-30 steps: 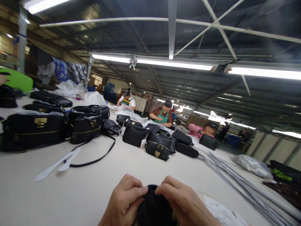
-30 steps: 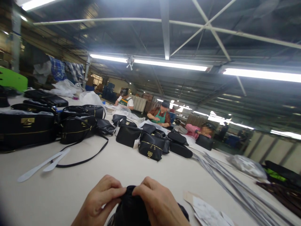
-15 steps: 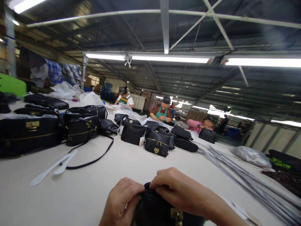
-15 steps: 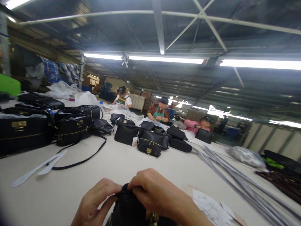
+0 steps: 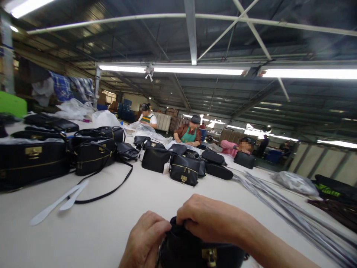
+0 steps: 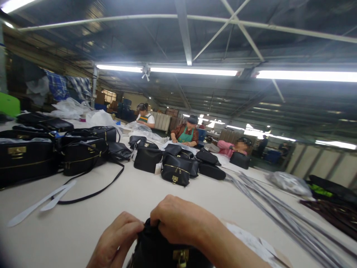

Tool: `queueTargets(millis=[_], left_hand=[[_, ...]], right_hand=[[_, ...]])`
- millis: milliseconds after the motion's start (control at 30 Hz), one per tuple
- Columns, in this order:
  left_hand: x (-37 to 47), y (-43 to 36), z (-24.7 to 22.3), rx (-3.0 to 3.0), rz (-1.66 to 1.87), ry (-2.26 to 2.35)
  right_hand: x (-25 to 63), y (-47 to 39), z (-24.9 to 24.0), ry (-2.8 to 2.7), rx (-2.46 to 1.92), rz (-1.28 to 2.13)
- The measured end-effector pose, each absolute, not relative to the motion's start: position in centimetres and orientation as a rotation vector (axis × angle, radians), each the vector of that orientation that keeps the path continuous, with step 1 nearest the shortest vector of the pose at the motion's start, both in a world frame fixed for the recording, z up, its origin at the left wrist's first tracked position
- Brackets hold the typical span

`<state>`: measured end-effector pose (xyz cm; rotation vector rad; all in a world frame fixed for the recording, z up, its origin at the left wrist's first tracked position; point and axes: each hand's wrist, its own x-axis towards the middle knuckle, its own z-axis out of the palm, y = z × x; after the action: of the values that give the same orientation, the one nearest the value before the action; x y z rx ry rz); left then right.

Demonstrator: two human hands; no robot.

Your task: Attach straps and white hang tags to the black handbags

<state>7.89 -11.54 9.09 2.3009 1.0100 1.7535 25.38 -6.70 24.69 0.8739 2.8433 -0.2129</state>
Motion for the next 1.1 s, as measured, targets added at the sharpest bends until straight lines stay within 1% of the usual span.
queueTargets(millis=[100, 200, 267, 367, 433, 500, 633, 700, 867, 1100], left_hand=[[7.9, -11.5, 9.3, 2.351, 1.758, 1.003], [8.0, -11.5, 9.5, 2.372, 1.733, 1.021], [8.0, -11.3, 9.6, 2.378, 1.730, 1.025], [8.0, -11.2, 9.9, 2.401, 1.711, 1.030], [7.9, -11.2, 10.1, 2.408, 1.699, 1.043], [8.0, -11.2, 10.4, 2.412, 1.705, 1.036], [8.5, -11.4, 10.8, 2.409, 1.755, 1.006], [8.8, -11.3, 11.0, 2.378, 1.708, 0.971], [8.8, -10.9, 12.3, 2.223, 1.463, 0.844], [8.3, -9.6, 13.1, 2.331, 1.366, 0.823]], right_hand=[[25.6, -6.9, 24.3, 2.888, 0.850, -0.130], [26.6, -6.8, 23.7, 2.988, 0.796, -0.197], [27.4, -6.3, 23.1, 3.044, 0.803, -0.414], [28.3, -5.6, 22.2, 3.032, 0.913, -0.872], [28.5, -5.5, 22.0, 3.023, 0.990, -0.995], [28.3, -5.7, 22.0, 3.012, 1.053, -0.954], [27.5, -6.4, 22.2, 2.963, 1.253, -0.643], [27.3, -6.5, 22.1, 2.950, 1.353, -0.541], [27.8, -6.2, 21.6, 2.946, 1.388, -0.623], [28.4, -5.8, 21.0, 2.974, 1.395, -0.788]])
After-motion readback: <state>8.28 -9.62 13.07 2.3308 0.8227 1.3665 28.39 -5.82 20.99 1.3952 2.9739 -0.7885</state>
